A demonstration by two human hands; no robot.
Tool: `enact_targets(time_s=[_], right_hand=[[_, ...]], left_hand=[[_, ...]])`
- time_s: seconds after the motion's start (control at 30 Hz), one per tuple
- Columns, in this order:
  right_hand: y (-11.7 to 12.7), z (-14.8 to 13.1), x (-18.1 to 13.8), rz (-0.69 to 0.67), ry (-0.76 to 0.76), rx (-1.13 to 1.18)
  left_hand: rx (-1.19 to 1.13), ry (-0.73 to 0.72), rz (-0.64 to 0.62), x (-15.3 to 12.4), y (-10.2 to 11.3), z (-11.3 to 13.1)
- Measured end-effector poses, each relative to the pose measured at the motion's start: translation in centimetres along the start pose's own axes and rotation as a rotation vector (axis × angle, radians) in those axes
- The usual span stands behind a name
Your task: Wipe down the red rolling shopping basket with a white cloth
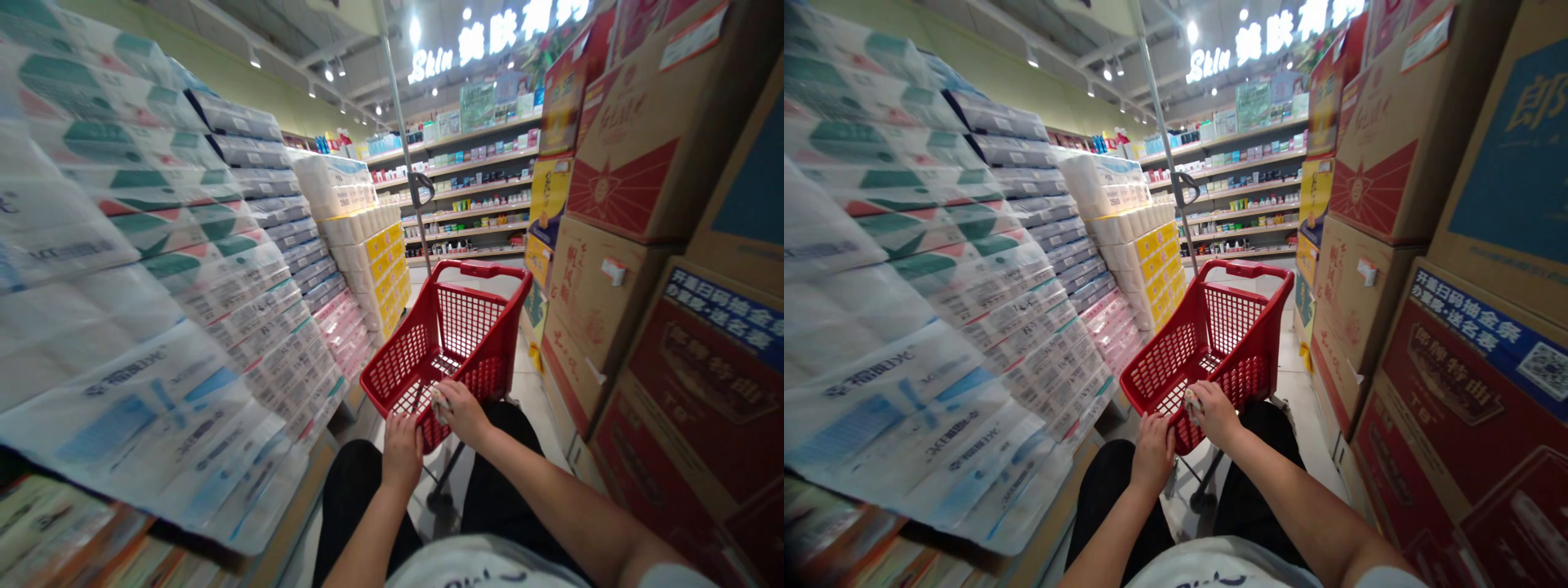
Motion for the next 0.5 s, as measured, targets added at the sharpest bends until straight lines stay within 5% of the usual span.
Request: enact_targets(time_s=[0.23,0.37,0.5], right_hand=[[0.4,-0.4,0.0,0.110,-0.069,-0.044],[-0.1,-1.1,0.2,-0.017,0.100,-0.097],[0.6,-0.3,0.6,0.038,-0.037,-0.113]], left_hand=[[0.001,0.010,0.001,0.2,0.3,0.2],[-0.026,0.013,-0.012,0.7,0.5,0.4],[-0.068,0.036,-0.045,1.4,1.2,0.4]])
Point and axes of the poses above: each hand's wrist, its own x-axis towards the middle knuckle, its own y-axis out of the back of the hand, z = x × y, the point moved 3 cm from there along x, towards the middle knuckle, and after that the axes turned 11 degrees about -z, right-handed, at the moved point
